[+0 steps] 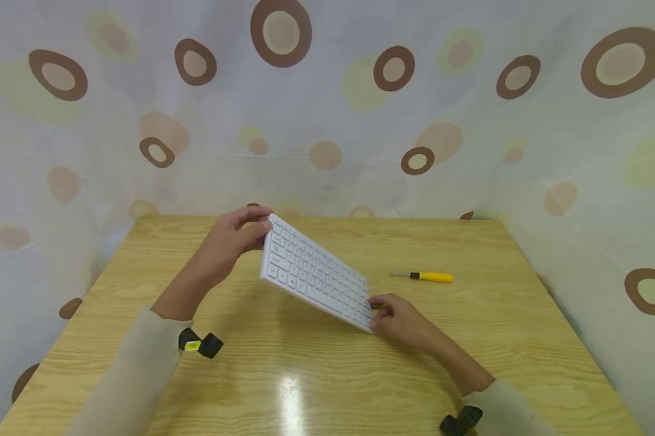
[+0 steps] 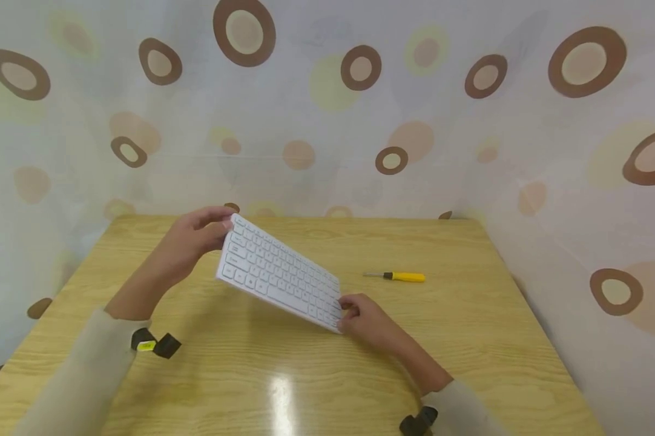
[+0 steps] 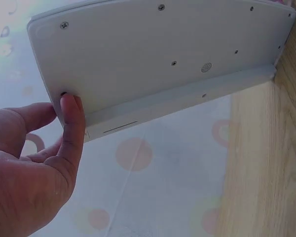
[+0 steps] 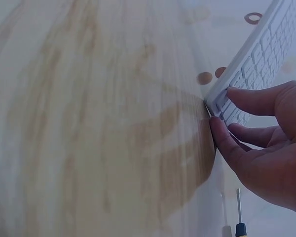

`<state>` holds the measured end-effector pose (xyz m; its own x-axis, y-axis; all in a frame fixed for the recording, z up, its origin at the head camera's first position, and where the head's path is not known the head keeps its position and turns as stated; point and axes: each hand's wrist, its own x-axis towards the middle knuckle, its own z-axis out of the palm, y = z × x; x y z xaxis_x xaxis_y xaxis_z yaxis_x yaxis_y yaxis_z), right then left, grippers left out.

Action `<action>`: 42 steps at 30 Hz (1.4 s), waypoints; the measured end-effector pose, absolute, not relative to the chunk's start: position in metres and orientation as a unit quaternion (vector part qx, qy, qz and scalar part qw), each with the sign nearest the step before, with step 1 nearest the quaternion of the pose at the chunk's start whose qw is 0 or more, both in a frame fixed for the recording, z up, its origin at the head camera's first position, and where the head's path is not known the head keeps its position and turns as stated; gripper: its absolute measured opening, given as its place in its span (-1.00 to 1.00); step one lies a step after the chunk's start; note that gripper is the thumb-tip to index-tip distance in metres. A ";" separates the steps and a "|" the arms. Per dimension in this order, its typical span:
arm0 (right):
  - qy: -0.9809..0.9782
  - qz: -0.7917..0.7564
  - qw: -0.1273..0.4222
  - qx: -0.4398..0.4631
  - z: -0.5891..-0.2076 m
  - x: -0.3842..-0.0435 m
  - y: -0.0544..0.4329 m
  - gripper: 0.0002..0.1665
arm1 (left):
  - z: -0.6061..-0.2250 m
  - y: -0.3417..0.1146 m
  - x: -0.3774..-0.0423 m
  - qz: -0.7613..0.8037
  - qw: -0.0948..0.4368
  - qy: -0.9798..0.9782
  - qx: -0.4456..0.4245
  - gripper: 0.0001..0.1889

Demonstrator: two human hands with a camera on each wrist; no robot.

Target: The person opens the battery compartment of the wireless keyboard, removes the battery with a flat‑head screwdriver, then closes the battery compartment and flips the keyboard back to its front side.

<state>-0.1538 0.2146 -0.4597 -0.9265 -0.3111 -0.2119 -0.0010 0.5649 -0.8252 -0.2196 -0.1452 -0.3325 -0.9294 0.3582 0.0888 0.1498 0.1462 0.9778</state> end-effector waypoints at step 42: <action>0.819 -0.541 0.088 -0.168 -0.370 -0.161 0.184 -0.56 | -0.279 -0.070 -0.224 0.657 0.039 0.725 0.200 -0.62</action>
<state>-0.1611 0.1838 -0.3701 -0.9278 -0.3711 0.0382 -0.1805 0.3571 -0.9165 -0.2244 -0.0696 -0.2787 -0.9166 0.3425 0.2065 0.2392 0.0556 0.9694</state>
